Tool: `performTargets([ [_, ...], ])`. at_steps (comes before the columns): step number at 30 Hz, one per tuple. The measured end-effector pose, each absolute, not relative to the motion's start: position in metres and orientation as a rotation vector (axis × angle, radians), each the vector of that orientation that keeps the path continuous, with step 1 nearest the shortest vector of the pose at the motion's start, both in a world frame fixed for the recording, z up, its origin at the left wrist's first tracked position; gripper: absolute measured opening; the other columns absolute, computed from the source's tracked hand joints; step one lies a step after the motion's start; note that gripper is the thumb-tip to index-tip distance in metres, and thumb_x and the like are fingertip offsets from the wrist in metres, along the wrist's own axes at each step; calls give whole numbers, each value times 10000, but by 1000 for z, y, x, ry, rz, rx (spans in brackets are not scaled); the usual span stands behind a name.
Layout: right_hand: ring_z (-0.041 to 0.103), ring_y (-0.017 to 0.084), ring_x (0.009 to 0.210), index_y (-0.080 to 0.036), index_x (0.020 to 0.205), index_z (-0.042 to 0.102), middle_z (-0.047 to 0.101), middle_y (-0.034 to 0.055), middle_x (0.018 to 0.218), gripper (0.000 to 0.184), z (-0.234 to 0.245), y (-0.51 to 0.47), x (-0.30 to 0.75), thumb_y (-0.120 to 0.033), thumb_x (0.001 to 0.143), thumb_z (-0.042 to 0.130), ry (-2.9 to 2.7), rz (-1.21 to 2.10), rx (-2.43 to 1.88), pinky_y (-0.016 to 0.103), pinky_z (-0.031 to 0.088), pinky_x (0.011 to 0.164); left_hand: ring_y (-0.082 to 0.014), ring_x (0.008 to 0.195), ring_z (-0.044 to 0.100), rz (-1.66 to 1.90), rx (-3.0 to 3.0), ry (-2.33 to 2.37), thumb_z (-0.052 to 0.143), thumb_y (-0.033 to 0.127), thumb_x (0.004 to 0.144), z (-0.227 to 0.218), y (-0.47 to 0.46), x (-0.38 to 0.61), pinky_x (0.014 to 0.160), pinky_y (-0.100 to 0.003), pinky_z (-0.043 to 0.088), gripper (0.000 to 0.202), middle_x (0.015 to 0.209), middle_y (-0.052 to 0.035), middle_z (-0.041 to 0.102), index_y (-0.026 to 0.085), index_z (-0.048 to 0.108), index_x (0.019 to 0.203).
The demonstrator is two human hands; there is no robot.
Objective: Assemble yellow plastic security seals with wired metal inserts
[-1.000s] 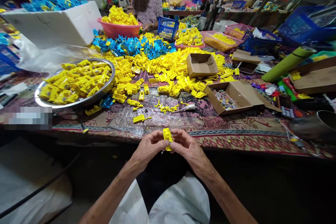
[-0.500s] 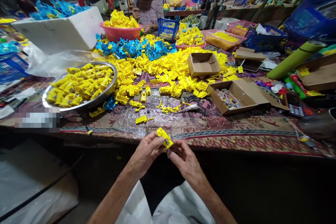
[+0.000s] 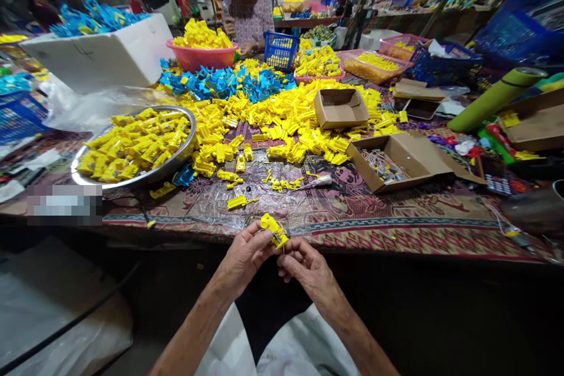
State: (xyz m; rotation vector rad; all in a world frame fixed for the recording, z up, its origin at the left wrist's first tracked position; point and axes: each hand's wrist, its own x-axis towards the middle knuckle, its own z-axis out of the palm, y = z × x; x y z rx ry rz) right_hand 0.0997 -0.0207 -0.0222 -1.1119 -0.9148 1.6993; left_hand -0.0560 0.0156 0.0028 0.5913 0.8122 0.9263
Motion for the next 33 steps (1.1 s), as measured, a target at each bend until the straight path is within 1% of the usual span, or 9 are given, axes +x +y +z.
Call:
performTargets([
  [4, 588, 133, 637, -197, 847, 613, 607, -15, 707, 258, -23, -18, 104, -433, 799, 706, -962, 1620, -1161, 257, 475, 590, -108, 753, 621, 930, 530, 789, 679, 262, 861, 0, 15, -59, 713, -218, 528, 159, 905, -46, 669, 147, 666, 971],
  [7, 589, 147, 636, -200, 844, 626, 625, -3, 716, 241, -19, -15, 110, -438, 831, 663, -1074, 1447, -1292, 272, 474, 599, -120, 788, 635, 924, 488, 788, 682, 244, 858, -2, 16, -61, 704, -217, 530, 158, 924, -54, 684, 148, 675, 983],
  [11, 627, 182, 718, -219, 858, 633, 673, 25, 796, 175, -14, -14, 113, -388, 890, 597, -1310, 1162, -1439, 296, 478, 677, -120, 783, 640, 924, 451, 789, 719, 241, 828, -3, 17, -61, 697, -218, 535, 173, 912, -49, 694, 142, 690, 967],
  [19, 629, 204, 759, -232, 867, 607, 672, 37, 836, 103, -11, -12, 109, -290, 924, 544, -1441, 844, -1495, 319, 471, 714, -131, 832, 663, 936, 375, 784, 753, 245, 795, -6, 10, -55, 726, -232, 549, 169, 965, -40, 708, 164, 691, 929],
  [24, 625, 197, 743, -234, 881, 589, 661, 35, 827, 73, -10, -4, 114, -264, 926, 542, -1456, 720, -1468, 311, 478, 690, -126, 790, 653, 920, 405, 811, 756, 239, 782, -5, 8, -54, 716, -227, 544, 182, 941, -46, 702, 158, 694, 933],
  [27, 615, 208, 827, -233, 912, 590, 650, 48, 891, 68, -8, 0, 116, -216, 922, 525, -1564, 654, -1435, 324, 476, 735, -126, 788, 637, 924, 509, 805, 742, 261, 793, -4, 11, -55, 692, -223, 527, 206, 932, -51, 687, 150, 692, 960],
  [29, 607, 226, 914, -233, 966, 590, 647, 66, 970, 89, -6, 0, 117, -202, 911, 528, -1576, 612, -1418, 347, 474, 796, -134, 802, 634, 942, 588, 820, 745, 281, 788, -4, 12, -55, 717, -239, 520, 243, 925, -51, 680, 152, 685, 986],
  [31, 604, 236, 933, -234, 986, 589, 648, 76, 995, 93, -3, -4, 115, -226, 908, 538, -1514, 594, -1436, 363, 474, 816, -146, 804, 638, 979, 644, 876, 767, 302, 762, -5, 14, -57, 737, -260, 517, 292, 913, -45, 683, 164, 678, 1003],
  [33, 616, 224, 853, -237, 944, 593, 657, 67, 936, 72, -1, -11, 111, -281, 917, 542, -1443, 694, -1462, 357, 485, 775, -146, 793, 639, 1023, 686, 939, 783, 313, 740, -6, 15, -58, 743, -263, 509, 313, 901, -36, 688, 173, 675, 998],
])
